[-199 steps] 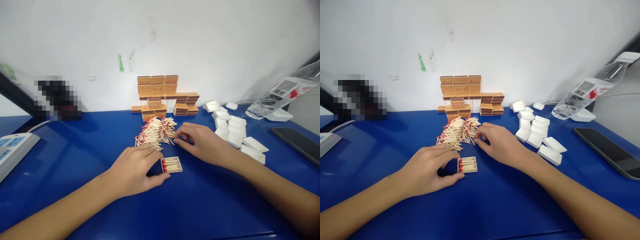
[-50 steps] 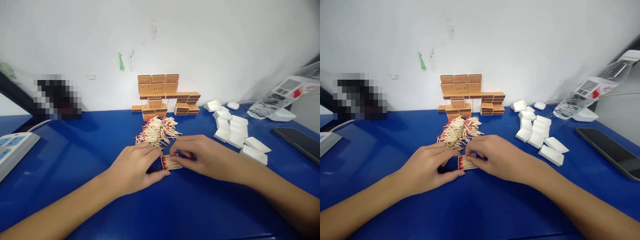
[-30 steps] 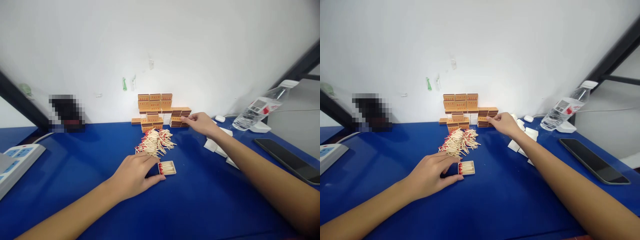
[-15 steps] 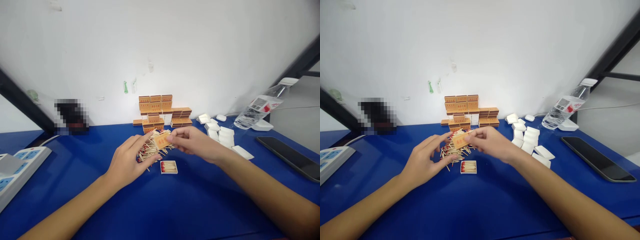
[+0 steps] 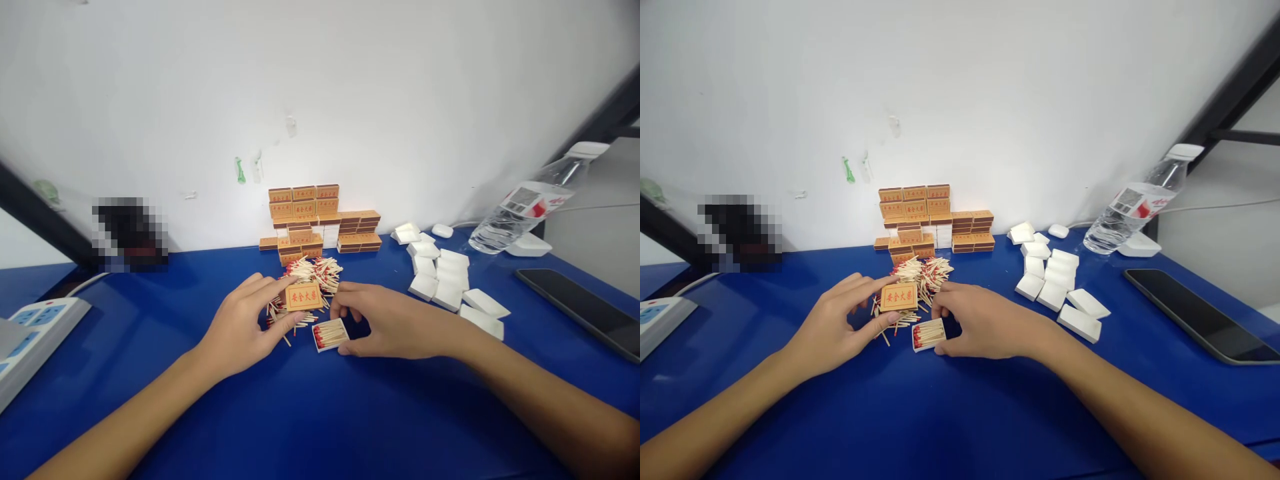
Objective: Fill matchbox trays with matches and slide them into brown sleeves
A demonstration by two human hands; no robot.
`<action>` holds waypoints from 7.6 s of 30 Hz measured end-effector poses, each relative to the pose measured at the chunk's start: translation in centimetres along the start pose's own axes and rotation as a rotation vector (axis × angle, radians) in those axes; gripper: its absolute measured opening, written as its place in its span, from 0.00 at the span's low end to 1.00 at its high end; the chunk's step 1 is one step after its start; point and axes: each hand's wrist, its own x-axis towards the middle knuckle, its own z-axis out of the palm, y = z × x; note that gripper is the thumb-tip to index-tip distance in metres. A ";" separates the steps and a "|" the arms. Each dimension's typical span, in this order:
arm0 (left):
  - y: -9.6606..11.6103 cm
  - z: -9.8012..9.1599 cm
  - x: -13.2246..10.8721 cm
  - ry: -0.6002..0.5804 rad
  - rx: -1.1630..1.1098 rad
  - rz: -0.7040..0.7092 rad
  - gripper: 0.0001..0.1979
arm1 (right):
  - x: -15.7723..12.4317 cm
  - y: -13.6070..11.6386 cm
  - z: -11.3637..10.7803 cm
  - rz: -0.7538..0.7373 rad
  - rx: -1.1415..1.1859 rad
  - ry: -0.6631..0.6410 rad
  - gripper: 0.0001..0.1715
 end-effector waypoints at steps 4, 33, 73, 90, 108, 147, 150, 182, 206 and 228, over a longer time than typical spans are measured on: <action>0.1 -0.1 0.0 -0.055 -0.087 -0.127 0.26 | 0.0 0.9 -1.6 -0.021 0.117 0.071 0.17; 0.3 -0.2 0.7 -0.153 -0.518 -0.344 0.29 | -0.2 1.5 -2.7 -0.016 0.397 0.239 0.23; 0.0 -0.4 0.7 0.060 -0.686 -0.392 0.30 | 1.1 -2.4 3.5 0.059 0.847 0.341 0.45; -12.6 -1.5 3.1 0.088 0.275 -0.542 0.23 | 1.4 -0.1 2.2 -0.014 0.313 0.569 0.08; -11.6 -2.0 4.4 0.036 0.390 -0.482 0.21 | 2.1 6.3 -1.5 0.212 -0.241 0.770 0.08; 4.0 2.7 -1.5 -0.009 0.166 0.319 0.22 | -0.4 0.6 -0.6 0.107 -0.156 -0.008 0.18; 3.9 2.7 -1.5 -0.023 0.176 0.303 0.25 | -0.5 0.2 -0.3 0.089 -0.159 -0.065 0.24; 4.2 2.7 -1.5 -0.110 0.002 0.272 0.12 | -1.8 0.9 -1.0 0.190 0.029 -0.195 0.38; 4.0 2.6 -1.2 0.000 0.092 0.217 0.13 | -0.5 0.2 0.1 0.052 -0.044 0.001 0.12; 4.4 2.8 -1.4 -0.085 0.035 0.123 0.11 | 0.8 1.3 1.1 0.115 -0.118 0.264 0.08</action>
